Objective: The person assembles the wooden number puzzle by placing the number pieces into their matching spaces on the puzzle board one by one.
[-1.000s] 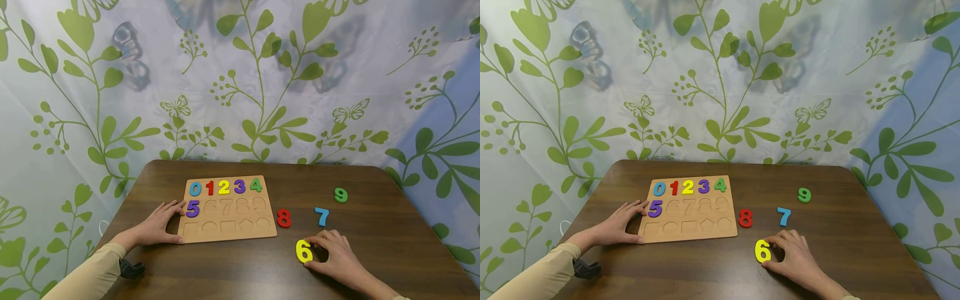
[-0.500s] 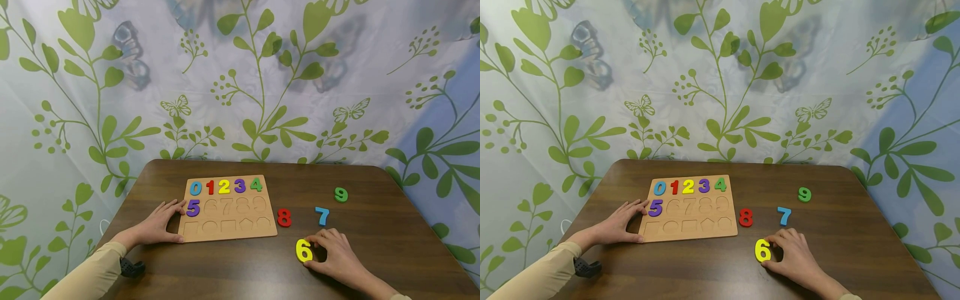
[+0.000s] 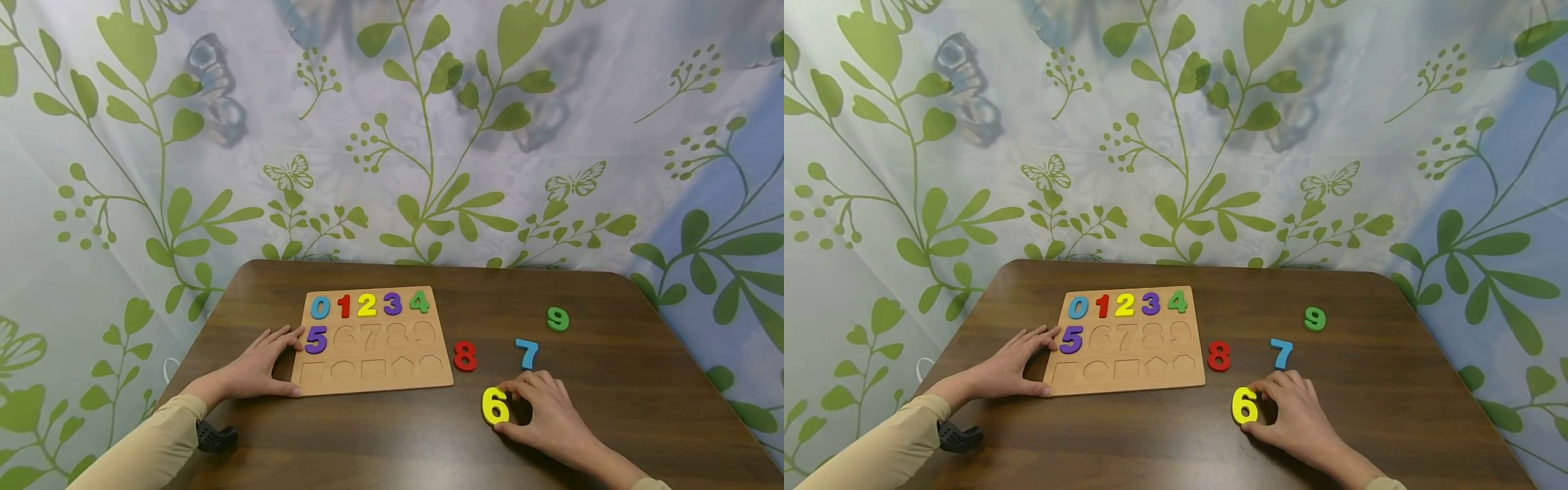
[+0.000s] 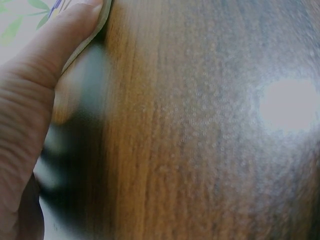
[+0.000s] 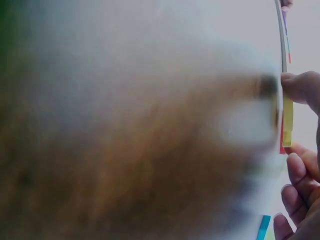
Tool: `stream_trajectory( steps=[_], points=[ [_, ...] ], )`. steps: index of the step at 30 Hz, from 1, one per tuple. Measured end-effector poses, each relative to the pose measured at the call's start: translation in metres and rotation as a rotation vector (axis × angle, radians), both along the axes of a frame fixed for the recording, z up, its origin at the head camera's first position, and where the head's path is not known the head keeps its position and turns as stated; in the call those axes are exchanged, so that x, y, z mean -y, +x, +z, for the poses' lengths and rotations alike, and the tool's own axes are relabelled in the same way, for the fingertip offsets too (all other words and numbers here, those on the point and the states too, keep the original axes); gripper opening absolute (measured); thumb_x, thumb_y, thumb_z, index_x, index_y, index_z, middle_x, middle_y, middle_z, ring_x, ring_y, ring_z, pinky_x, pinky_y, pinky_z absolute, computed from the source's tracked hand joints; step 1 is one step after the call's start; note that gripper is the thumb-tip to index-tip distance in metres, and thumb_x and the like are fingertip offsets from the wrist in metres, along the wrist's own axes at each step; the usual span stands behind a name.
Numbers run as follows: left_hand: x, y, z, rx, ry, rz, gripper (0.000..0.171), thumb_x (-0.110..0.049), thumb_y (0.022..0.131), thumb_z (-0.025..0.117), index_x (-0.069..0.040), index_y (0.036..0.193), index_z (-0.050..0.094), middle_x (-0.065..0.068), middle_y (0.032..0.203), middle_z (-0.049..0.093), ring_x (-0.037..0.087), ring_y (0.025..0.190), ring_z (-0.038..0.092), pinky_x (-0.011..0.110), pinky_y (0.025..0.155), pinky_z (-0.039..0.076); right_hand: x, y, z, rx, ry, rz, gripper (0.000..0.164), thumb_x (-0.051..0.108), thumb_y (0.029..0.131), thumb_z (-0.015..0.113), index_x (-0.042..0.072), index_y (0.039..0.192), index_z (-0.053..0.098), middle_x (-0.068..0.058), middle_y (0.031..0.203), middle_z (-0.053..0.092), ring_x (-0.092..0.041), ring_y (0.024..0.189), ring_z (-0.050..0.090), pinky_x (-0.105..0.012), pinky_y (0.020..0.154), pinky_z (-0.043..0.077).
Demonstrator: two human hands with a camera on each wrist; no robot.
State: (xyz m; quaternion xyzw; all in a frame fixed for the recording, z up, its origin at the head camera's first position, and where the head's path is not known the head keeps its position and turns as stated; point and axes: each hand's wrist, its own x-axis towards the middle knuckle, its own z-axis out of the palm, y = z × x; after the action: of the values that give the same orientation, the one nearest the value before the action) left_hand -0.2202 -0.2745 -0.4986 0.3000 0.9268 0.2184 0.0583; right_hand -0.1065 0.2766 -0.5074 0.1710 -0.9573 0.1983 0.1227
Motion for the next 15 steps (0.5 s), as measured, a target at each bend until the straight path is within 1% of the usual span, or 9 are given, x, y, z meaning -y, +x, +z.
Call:
stream_trajectory(
  steps=[4,9,15],
  points=[
    [-0.001,0.0,0.001,0.001,0.005,0.0,0.079,-0.075,0.074,0.076,-0.02,0.125,0.053,0.011,0.164,0.034,0.045,0.151,0.022,0.068,0.118,0.008,0.0,-0.002,0.002,0.0,-0.001,-0.001,0.052,0.054,0.065,0.093,0.027,0.104,0.072,0.02,0.089,0.049,-0.009,0.09,0.039,-0.038,0.077,0.032],
    [-0.001,0.0,0.0,0.005,0.003,0.002,0.079,-0.076,0.074,0.075,-0.02,0.125,0.053,0.011,0.164,0.034,0.045,0.151,0.022,0.068,0.118,0.008,0.0,-0.005,0.009,-0.002,-0.011,0.0,0.051,0.053,0.066,0.093,0.027,0.105,0.072,0.02,0.09,0.049,-0.009,0.091,0.039,-0.038,0.076,0.032],
    [0.0,-0.001,-0.001,0.004,0.003,0.006,0.079,-0.077,0.073,0.075,-0.021,0.125,0.053,0.011,0.164,0.034,0.044,0.151,0.022,0.068,0.118,0.008,0.002,-0.009,0.018,-0.051,-0.029,0.018,0.051,0.052,0.067,0.093,0.027,0.105,0.072,0.02,0.091,0.049,-0.011,0.092,0.04,-0.039,0.076,0.031]
  ],
)
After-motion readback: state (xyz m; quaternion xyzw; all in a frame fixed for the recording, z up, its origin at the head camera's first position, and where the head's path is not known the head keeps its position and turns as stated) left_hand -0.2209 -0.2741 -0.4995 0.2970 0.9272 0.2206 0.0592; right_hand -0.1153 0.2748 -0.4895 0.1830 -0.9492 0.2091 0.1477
